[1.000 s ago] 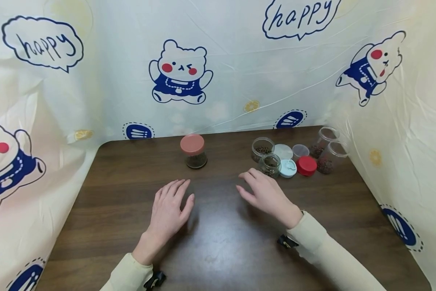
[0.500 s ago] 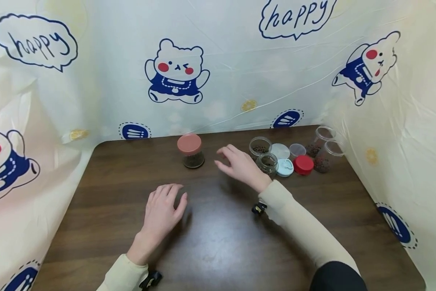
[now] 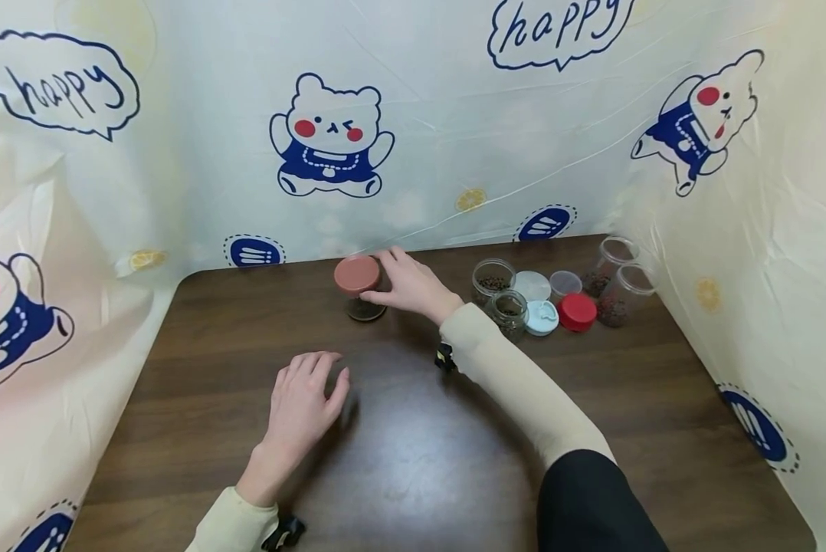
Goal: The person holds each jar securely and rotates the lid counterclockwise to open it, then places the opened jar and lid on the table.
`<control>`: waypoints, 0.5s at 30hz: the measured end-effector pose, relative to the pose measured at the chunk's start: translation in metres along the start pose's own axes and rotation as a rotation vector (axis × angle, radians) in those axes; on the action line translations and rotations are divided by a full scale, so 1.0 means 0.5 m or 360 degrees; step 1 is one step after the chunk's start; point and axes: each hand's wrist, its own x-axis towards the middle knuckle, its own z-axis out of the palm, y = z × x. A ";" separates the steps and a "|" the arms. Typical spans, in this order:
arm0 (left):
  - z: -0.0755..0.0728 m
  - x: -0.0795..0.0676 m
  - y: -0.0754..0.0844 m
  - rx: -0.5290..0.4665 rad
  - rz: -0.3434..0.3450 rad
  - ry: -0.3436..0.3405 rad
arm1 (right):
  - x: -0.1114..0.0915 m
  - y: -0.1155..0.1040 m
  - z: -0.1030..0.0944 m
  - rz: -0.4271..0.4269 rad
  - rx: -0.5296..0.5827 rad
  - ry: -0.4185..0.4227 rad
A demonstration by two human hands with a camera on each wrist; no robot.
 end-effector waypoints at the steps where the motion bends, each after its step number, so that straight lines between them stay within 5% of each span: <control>1: 0.001 0.000 -0.001 0.0000 -0.0003 -0.0001 | 0.009 -0.002 0.002 -0.0011 -0.0011 -0.0017; 10: 0.006 -0.002 -0.006 -0.0014 -0.0022 -0.0043 | 0.054 -0.018 0.013 0.0000 -0.0054 -0.0184; 15: 0.009 0.001 -0.008 -0.0002 -0.0052 -0.0074 | 0.068 -0.022 0.026 0.0039 -0.0042 -0.0159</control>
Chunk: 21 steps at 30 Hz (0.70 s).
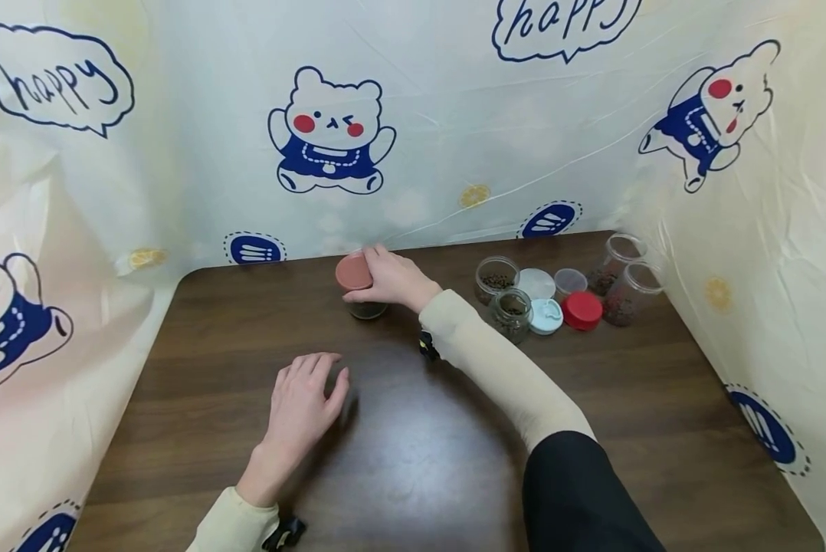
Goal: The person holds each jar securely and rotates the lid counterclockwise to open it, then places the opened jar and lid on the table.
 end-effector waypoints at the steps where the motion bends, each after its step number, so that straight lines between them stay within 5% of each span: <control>1: 0.000 0.001 0.000 0.0002 0.0001 -0.0004 | 0.001 -0.001 0.001 0.0012 0.0004 0.0012; 10: 0.004 0.000 0.005 0.0028 0.0005 -0.0094 | -0.016 -0.005 0.018 0.0113 -0.0038 0.0110; 21: -0.001 -0.003 0.005 0.0028 -0.0013 -0.0122 | -0.104 0.000 0.011 0.0126 -0.0105 0.0211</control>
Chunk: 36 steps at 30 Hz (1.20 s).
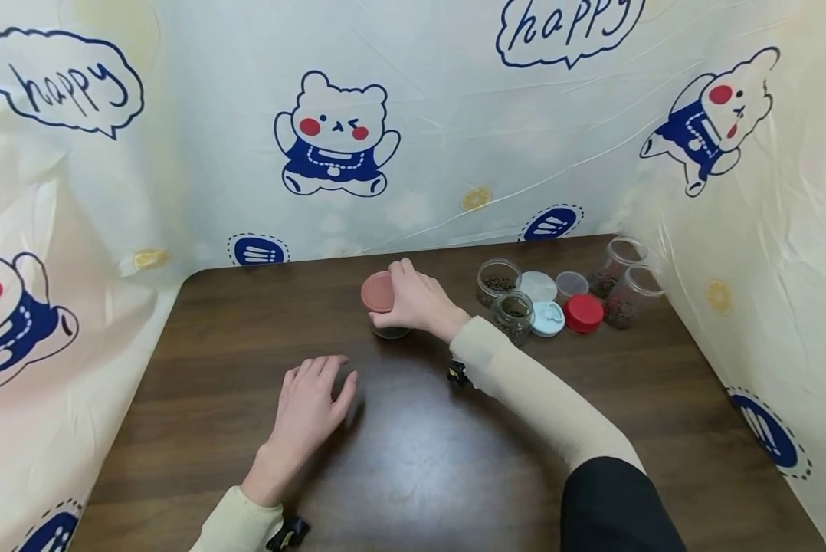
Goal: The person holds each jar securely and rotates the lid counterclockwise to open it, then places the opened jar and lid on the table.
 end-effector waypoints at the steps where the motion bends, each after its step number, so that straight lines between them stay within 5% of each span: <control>1: -0.001 0.000 0.000 0.0000 0.0002 0.0001 | -0.010 0.000 -0.005 0.0002 0.0004 0.0015; 15: -0.023 0.001 -0.004 0.0042 0.0000 -0.0171 | -0.146 -0.045 -0.097 -0.0008 0.0112 0.0128; 36: -0.038 0.003 0.003 -0.0211 0.0051 -0.0177 | -0.255 -0.069 -0.120 0.0014 0.0330 0.0189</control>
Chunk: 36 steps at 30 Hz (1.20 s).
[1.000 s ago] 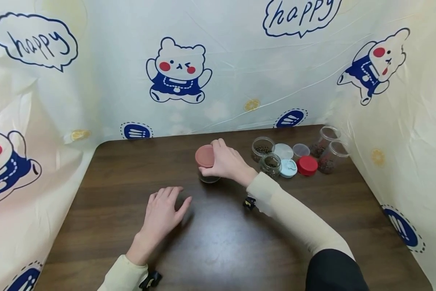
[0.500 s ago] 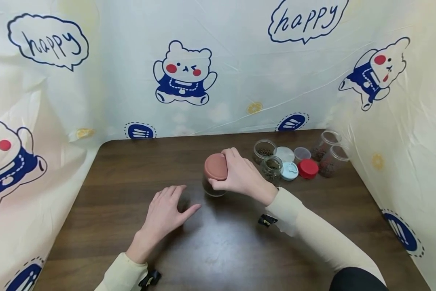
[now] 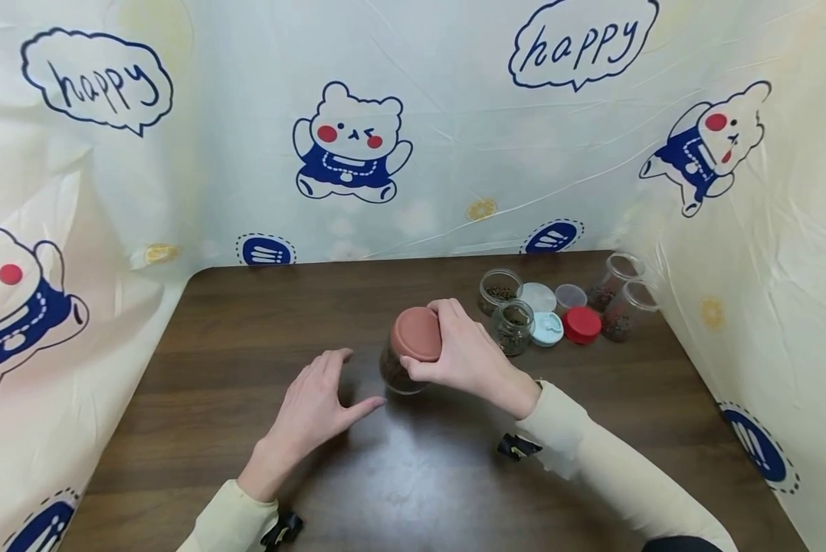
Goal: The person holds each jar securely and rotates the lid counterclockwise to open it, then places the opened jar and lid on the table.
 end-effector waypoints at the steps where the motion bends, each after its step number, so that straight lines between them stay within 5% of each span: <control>1: 0.001 0.000 0.001 -0.0013 0.0008 0.0003 | -0.003 -0.001 0.001 -0.0003 0.0011 0.0005; 9: 0.017 -0.007 0.021 -0.0209 0.0072 -0.0014 | -0.028 -0.007 0.023 -0.0013 0.0053 0.0008; 17: 0.022 0.014 0.047 -0.0372 0.0075 0.0091 | -0.026 -0.014 0.026 -0.0040 0.0066 0.0039; 27: 0.050 0.039 0.074 -0.0886 -0.0020 0.0010 | -0.029 -0.020 0.032 -0.0027 0.0118 0.0014; 36: 0.057 0.046 0.081 -0.0934 -0.0024 0.0078 | -0.028 -0.024 0.034 -0.0046 0.0116 0.0035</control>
